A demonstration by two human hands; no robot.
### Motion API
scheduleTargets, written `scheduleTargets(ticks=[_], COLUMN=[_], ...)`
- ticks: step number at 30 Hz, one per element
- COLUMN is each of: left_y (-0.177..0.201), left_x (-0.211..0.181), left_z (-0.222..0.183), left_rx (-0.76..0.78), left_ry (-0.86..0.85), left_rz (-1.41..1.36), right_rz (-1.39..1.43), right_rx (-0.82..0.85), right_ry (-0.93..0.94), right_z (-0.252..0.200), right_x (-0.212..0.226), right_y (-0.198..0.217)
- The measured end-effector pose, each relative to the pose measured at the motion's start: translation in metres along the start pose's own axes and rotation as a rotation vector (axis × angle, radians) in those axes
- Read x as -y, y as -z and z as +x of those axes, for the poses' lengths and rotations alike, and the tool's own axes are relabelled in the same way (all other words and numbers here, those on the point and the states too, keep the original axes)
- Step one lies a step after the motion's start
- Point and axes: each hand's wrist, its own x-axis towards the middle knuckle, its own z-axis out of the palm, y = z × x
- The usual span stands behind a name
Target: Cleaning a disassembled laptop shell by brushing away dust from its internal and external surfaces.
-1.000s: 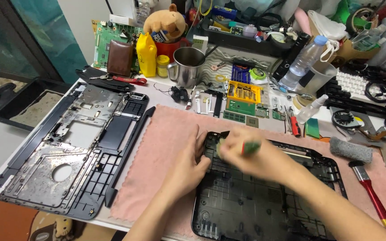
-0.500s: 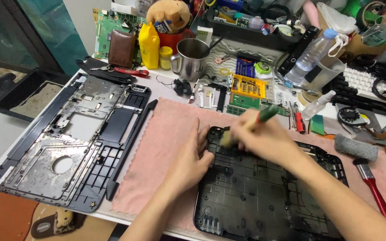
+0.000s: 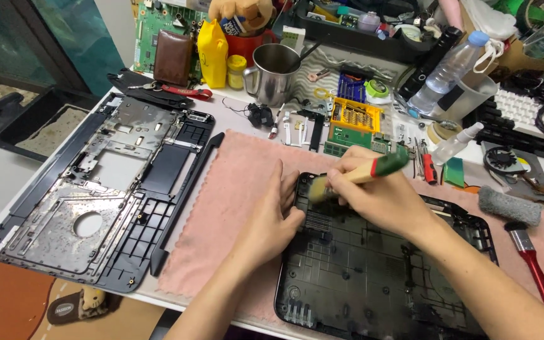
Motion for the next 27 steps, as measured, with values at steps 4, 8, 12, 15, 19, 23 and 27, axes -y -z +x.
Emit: scheduleTargets(ticks=[4,8,12,15,19,23,27], left_y=[0.0,0.0,0.002,0.002,0.003,0.001,0.002], left_x=[0.002,0.005,0.006,0.006,0.004,0.011,0.006], left_z=[0.002,0.003,0.004,0.004,0.003,0.006,0.002], left_rx=[0.014,0.012,0.016,0.02,0.015,-0.002,0.005], left_ry=[0.021,0.013,0.028,0.036,0.028,0.009,0.012], left_rz=[-0.031,-0.029,-0.033,-0.031,-0.024,-0.03,-0.031], right_rz=[0.055,-0.075,-0.117,-0.134,-0.087,-0.173,-0.137], right_rx=[-0.046,-0.203,-0.262,-0.253,-0.234,-0.359,-0.365], right_ry=[0.137,0.333,0.366,0.394,0.456,0.515,0.463], right_z=[0.001,0.003,-0.002,-0.003,0.001,-0.001,-0.007], right_x=[0.008,0.002,0.005,0.0,-0.011,-0.012,-0.011], right_y=[-0.015,-0.023,-0.015,-0.021,-0.035,-0.019,-0.019])
